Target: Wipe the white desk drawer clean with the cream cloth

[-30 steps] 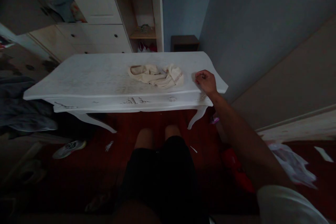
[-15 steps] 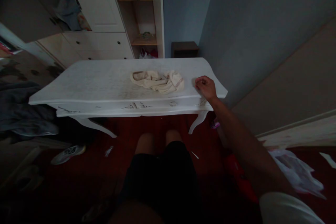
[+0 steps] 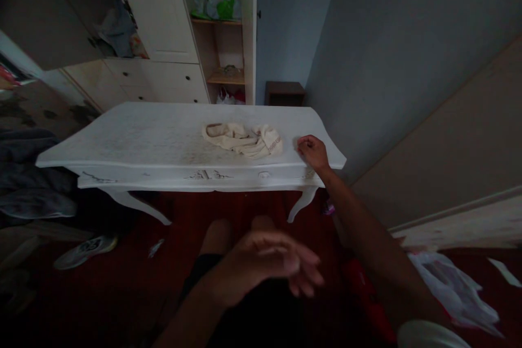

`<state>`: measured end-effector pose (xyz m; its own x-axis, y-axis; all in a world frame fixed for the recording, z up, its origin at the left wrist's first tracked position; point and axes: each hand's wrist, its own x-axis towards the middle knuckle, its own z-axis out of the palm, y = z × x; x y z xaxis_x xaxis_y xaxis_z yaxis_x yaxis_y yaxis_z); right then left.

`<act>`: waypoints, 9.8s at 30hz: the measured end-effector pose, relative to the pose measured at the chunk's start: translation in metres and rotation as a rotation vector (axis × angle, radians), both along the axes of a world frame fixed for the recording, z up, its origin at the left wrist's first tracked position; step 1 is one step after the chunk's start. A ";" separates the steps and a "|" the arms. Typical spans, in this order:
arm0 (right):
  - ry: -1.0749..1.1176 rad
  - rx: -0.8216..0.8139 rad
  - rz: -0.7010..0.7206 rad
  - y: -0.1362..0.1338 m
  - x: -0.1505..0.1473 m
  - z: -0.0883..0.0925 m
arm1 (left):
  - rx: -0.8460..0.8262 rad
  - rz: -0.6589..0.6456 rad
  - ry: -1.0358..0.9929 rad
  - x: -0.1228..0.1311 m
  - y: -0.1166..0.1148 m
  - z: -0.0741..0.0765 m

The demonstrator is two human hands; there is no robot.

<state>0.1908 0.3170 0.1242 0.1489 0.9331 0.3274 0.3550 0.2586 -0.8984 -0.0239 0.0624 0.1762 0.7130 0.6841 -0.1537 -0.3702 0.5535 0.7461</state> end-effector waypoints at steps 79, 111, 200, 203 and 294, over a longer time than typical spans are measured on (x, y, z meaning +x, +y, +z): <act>0.113 -0.085 -0.042 0.010 0.001 0.004 | -0.401 0.598 0.269 0.003 0.027 -0.123; 0.070 -0.068 -0.027 0.009 0.004 0.001 | -0.498 0.654 0.277 0.027 -0.046 -0.178; -1.220 -0.088 -0.034 -0.163 -0.040 -0.031 | -0.399 0.437 0.181 0.016 -0.057 -0.235; -1.323 -0.028 0.096 -0.174 -0.039 -0.039 | -0.391 0.437 0.183 0.017 -0.056 -0.234; -1.763 -0.220 0.808 -0.186 -0.029 -0.015 | -0.436 0.668 -0.119 0.021 -0.059 -0.215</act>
